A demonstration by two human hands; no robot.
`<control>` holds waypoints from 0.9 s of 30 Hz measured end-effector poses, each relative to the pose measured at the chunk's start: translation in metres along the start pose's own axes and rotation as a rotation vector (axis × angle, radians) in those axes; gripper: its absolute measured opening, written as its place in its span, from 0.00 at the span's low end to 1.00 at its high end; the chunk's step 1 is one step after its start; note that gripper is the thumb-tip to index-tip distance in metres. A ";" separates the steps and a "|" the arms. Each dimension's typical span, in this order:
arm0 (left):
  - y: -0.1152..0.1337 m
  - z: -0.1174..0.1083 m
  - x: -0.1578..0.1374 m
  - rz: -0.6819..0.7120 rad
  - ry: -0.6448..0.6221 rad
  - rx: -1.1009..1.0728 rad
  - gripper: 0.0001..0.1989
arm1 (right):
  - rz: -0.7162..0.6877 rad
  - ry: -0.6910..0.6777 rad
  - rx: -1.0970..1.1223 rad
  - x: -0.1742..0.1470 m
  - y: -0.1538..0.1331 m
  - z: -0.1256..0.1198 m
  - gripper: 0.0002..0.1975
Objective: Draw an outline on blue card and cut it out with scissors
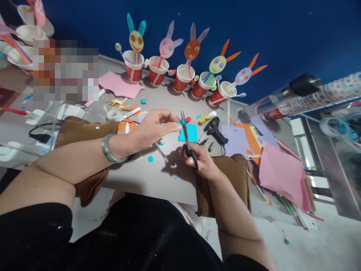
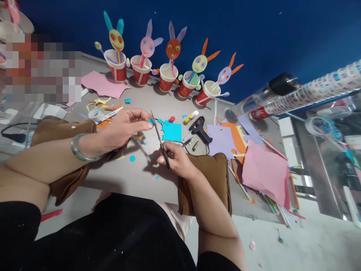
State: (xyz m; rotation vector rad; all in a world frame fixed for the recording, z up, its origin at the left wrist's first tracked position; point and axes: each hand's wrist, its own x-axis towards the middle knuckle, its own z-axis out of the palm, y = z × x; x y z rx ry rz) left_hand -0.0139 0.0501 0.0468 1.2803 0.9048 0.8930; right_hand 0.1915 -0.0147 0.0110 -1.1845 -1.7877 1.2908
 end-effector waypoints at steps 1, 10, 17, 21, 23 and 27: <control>0.001 0.000 0.000 -0.001 0.002 0.005 0.09 | 0.000 0.000 0.001 0.000 0.000 0.000 0.35; 0.003 0.000 -0.002 0.027 -0.003 0.002 0.07 | 0.009 -0.008 -0.004 -0.001 0.000 0.000 0.35; 0.001 0.000 -0.002 0.052 -0.014 -0.022 0.08 | 0.017 -0.004 0.011 -0.002 0.001 0.001 0.35; 0.002 0.000 -0.004 0.039 -0.028 -0.021 0.10 | 0.024 0.002 0.032 -0.002 0.002 0.000 0.35; 0.003 0.000 -0.005 0.033 -0.026 -0.018 0.10 | 0.020 0.004 0.030 -0.002 0.002 0.000 0.34; 0.002 0.001 -0.005 0.033 -0.017 -0.004 0.10 | 0.000 -0.004 0.024 -0.002 0.004 0.000 0.34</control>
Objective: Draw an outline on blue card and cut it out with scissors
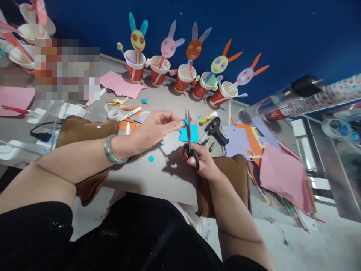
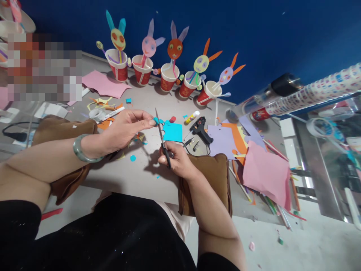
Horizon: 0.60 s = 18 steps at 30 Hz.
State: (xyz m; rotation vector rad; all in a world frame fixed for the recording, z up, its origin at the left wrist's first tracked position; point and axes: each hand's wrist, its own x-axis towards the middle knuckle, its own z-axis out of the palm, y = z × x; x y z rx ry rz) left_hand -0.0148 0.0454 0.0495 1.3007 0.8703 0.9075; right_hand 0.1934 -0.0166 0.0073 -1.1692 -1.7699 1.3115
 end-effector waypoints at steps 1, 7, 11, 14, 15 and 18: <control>0.000 0.000 0.000 0.000 -0.001 0.000 0.10 | -0.006 0.000 0.000 0.000 0.000 0.000 0.34; 0.002 0.003 -0.001 -0.019 -0.024 -0.032 0.10 | 0.005 0.008 0.004 0.000 0.001 0.001 0.34; 0.003 0.004 -0.001 -0.035 -0.038 -0.038 0.12 | 0.008 0.014 0.012 0.000 0.001 0.001 0.34; 0.002 0.004 -0.001 -0.035 -0.037 -0.052 0.13 | -0.011 0.019 0.023 0.000 0.001 0.001 0.34; 0.002 0.004 -0.001 -0.032 -0.034 -0.054 0.13 | -0.015 0.016 0.024 0.000 0.001 0.001 0.34; 0.002 0.003 -0.001 -0.025 -0.024 -0.044 0.13 | -0.009 0.006 0.021 0.000 0.001 0.001 0.34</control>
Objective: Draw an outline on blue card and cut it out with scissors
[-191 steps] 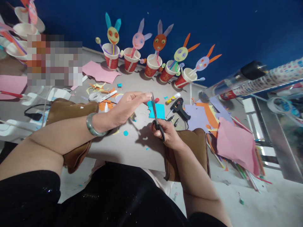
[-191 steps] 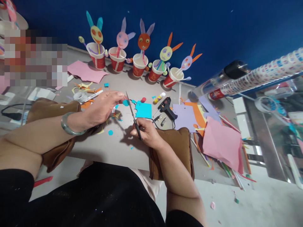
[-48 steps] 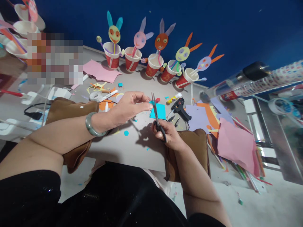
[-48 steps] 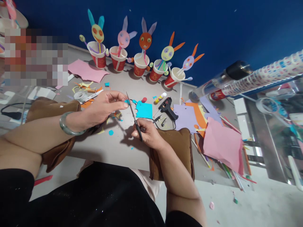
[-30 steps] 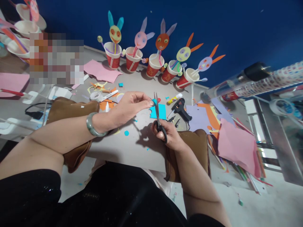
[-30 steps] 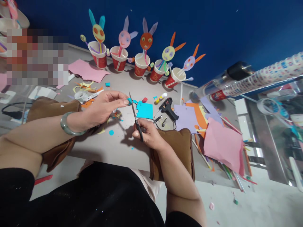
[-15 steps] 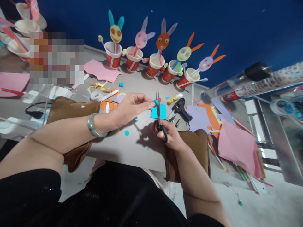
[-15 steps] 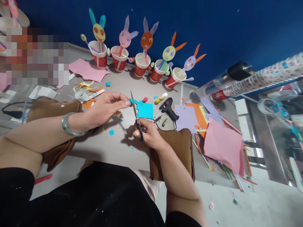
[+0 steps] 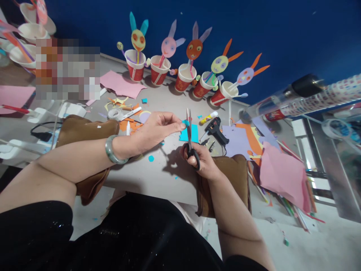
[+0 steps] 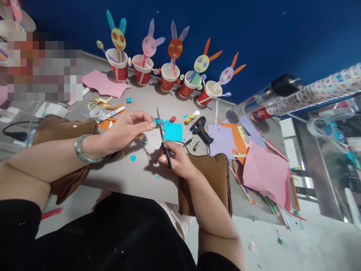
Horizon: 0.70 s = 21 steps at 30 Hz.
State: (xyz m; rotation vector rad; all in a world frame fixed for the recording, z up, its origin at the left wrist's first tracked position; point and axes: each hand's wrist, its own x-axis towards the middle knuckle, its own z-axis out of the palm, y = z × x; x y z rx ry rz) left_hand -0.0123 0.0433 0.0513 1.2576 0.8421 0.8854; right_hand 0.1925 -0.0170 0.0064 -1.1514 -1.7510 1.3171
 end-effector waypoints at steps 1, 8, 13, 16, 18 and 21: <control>0.000 0.000 0.000 0.002 0.000 0.005 0.13 | 0.007 -0.002 -0.003 0.000 0.000 0.000 0.34; -0.001 0.000 0.000 -0.003 -0.018 -0.004 0.13 | 0.033 -0.001 -0.009 0.000 0.000 0.000 0.35; -0.002 0.001 0.001 -0.008 -0.004 -0.008 0.13 | 0.038 -0.005 -0.002 0.001 -0.001 0.000 0.35; -0.002 0.001 0.000 -0.017 -0.005 -0.011 0.13 | 0.029 -0.005 -0.007 0.000 0.000 0.000 0.35; -0.001 0.001 0.000 -0.019 -0.013 -0.010 0.12 | 0.023 -0.001 -0.006 0.000 0.000 0.000 0.34; 0.000 0.000 0.000 -0.026 -0.018 -0.018 0.11 | 0.023 0.006 -0.007 0.000 0.001 0.000 0.34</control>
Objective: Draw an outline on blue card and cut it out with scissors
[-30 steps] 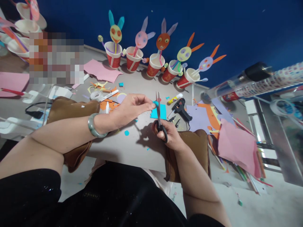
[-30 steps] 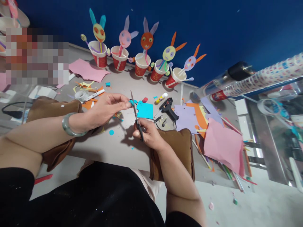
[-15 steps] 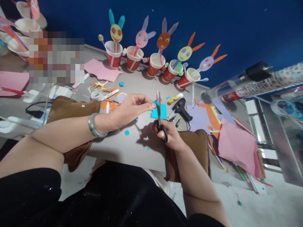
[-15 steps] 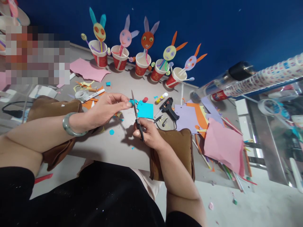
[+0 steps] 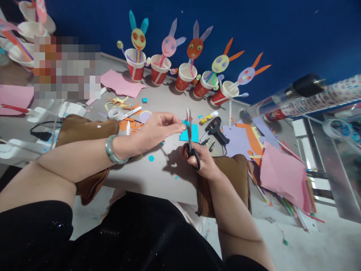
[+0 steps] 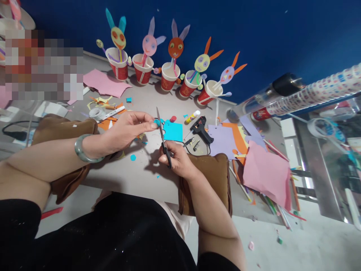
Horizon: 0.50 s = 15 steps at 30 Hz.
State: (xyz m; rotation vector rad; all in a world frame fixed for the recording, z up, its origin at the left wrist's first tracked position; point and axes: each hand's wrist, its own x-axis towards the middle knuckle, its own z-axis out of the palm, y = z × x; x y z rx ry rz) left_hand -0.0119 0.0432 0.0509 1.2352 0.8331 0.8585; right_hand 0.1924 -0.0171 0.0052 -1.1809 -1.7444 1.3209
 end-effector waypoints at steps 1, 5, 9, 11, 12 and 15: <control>0.000 0.000 0.000 -0.001 0.000 -0.003 0.11 | 0.000 0.000 -0.002 0.000 0.000 0.000 0.34; 0.000 0.000 0.000 0.010 0.004 -0.009 0.10 | -0.006 -0.005 -0.002 0.000 0.000 -0.001 0.34; 0.000 0.000 0.000 0.016 0.001 -0.007 0.10 | -0.004 -0.008 0.008 0.000 0.001 -0.001 0.34; 0.001 0.000 0.000 0.016 0.000 -0.008 0.10 | -0.004 -0.006 0.013 0.000 0.001 -0.001 0.34; 0.001 0.000 0.000 0.019 0.000 -0.011 0.09 | -0.006 -0.005 0.015 0.000 0.002 -0.001 0.34; 0.001 0.000 0.001 0.036 0.002 -0.027 0.09 | -0.021 0.004 0.023 0.000 0.002 -0.001 0.33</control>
